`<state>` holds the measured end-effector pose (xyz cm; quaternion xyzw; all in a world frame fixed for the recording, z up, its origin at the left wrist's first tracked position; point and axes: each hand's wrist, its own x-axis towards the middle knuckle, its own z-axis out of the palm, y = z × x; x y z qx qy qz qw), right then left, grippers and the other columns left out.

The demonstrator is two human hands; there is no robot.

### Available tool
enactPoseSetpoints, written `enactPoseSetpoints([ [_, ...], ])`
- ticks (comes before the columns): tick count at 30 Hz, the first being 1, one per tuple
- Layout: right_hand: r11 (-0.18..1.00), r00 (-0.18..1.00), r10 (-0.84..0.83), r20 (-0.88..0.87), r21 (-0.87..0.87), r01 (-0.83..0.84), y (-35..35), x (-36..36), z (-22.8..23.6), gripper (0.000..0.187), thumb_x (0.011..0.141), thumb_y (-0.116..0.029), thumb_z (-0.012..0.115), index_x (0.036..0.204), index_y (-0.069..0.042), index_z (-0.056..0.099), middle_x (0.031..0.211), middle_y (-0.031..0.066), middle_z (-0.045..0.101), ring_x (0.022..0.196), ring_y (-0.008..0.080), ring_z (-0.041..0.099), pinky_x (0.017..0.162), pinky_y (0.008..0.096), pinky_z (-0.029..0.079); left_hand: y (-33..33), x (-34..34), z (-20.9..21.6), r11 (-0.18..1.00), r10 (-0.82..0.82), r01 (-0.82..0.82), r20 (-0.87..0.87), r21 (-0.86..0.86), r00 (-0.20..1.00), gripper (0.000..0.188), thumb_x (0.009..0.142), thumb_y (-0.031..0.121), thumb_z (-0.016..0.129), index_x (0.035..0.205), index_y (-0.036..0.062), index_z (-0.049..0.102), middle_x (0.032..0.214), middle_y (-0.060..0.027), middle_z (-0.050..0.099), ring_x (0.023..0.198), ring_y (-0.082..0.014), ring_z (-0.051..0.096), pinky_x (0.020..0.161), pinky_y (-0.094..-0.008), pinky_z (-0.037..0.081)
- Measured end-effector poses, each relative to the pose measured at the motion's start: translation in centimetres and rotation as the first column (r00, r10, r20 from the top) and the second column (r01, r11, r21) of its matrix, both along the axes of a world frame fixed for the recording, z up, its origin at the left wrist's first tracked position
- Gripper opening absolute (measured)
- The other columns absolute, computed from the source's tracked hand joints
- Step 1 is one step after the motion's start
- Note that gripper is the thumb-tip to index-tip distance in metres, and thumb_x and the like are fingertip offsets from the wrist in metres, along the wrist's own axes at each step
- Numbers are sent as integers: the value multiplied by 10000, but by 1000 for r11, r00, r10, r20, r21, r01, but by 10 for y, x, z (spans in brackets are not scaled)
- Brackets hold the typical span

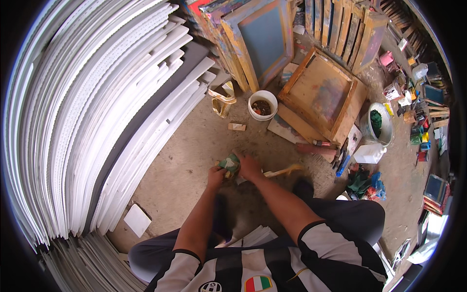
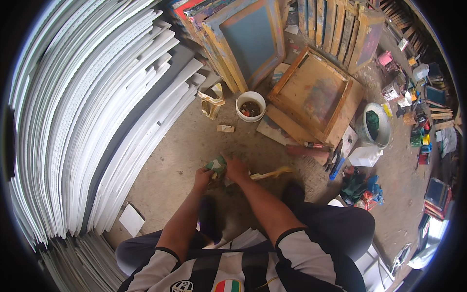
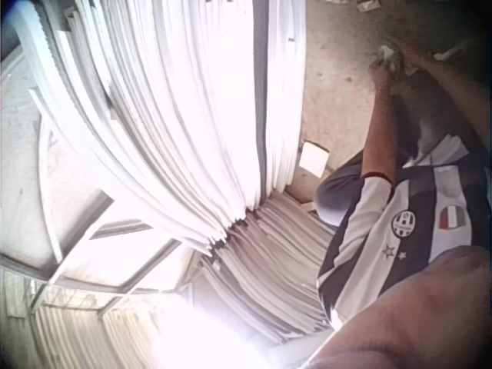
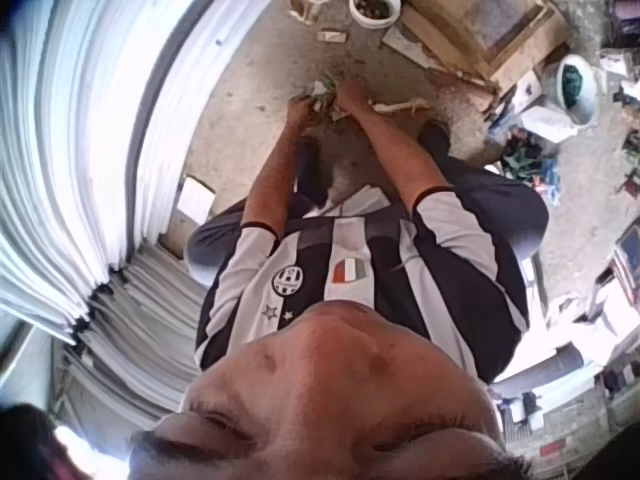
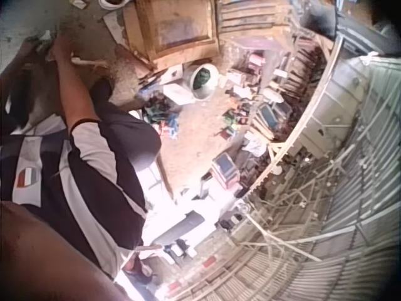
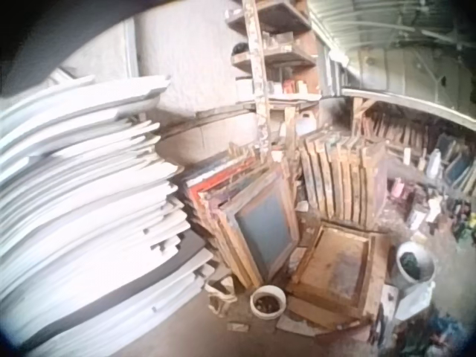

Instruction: The person sits on the floor and disassembles a wooden frame by hand. They peel off a green fabric or paper layer from the frame, remove a yellow strip, and then separate the wooden pieces. The person then picks up a pink rectangular object and wipes it with a cloth.

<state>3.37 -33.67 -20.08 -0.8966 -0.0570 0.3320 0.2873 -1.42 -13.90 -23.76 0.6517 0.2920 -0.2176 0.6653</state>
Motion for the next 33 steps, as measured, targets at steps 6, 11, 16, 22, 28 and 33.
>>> enactPoseSetpoints([
  [6, 837, 918, -391, 70, 442, 323, 15, 14, -16, 694, 814, -101, 780, 1460, -42, 534, 1299, 262, 643, 1216, 338, 641, 991, 441, 506, 1, 0, 25, 769, 395, -379, -84, -515, 915, 401, 963, 402, 660, 1184, 67, 656, 1086, -82, 689, 947, -239, 654, 839, -419, 536],
  [11, 513, 687, -722, 87, 733, 447, 69, 8, 9, 474, 812, -97, 756, 1241, 47, 613, 1147, 230, 680, 1085, 368, 671, 912, 416, 536, -14, 12, 61, 837, 247, -239, -49, -492, 968, 714, 983, 709, 477, 1378, 127, 604, 1325, -71, 648, 1238, -286, 594, 1021, -515, 485],
  [16, 463, 705, -673, 226, 871, 163, 80, 8, 54, 345, 769, -145, 788, 1050, -33, 624, 960, 168, 631, 948, 360, 635, 894, 442, 516, -7, 16, 91, 404, 248, -250, -157, -880, 956, 743, 998, 728, 396, 1446, 157, 552, 1433, -93, 602, 1307, -299, 575, 1105, -506, 453],
  [22, 835, 536, -471, 701, 550, 15, 49, 9, 72, 464, 769, -308, 798, 1152, -89, 656, 1266, 168, 614, 1205, 388, 551, 1043, 544, 417, 12, 41, 93, 538, 373, -169, 54, -826, 926, 436, 1029, 378, 545, 1356, 92, 587, 1308, -117, 664, 1186, -307, 646, 1025, -495, 526],
  [28, -103, 576, -602, -552, 770, 630, 41, 22, 15, 587, 939, -407, 699, 1415, -100, 544, 1430, 125, 566, 1326, 321, 521, 1130, 470, 382, 12, 67, 83, 587, 520, -305, 60, -750, 852, 258, 977, 206, 597, 1174, 44, 634, 1108, -94, 713, 989, -281, 700, 870, -431, 572],
  [33, -225, 529, -67, -846, 530, 818, 42, 45, 50, 515, 938, -308, 753, 1359, -50, 607, 1259, 90, 667, 1136, 202, 637, 978, 341, 492, -17, 71, 67, 747, 561, -480, 49, -460, 826, 191, 955, 140, 617, 1097, 16, 640, 1031, -92, 705, 912, -257, 701, 790, -369, 576],
])
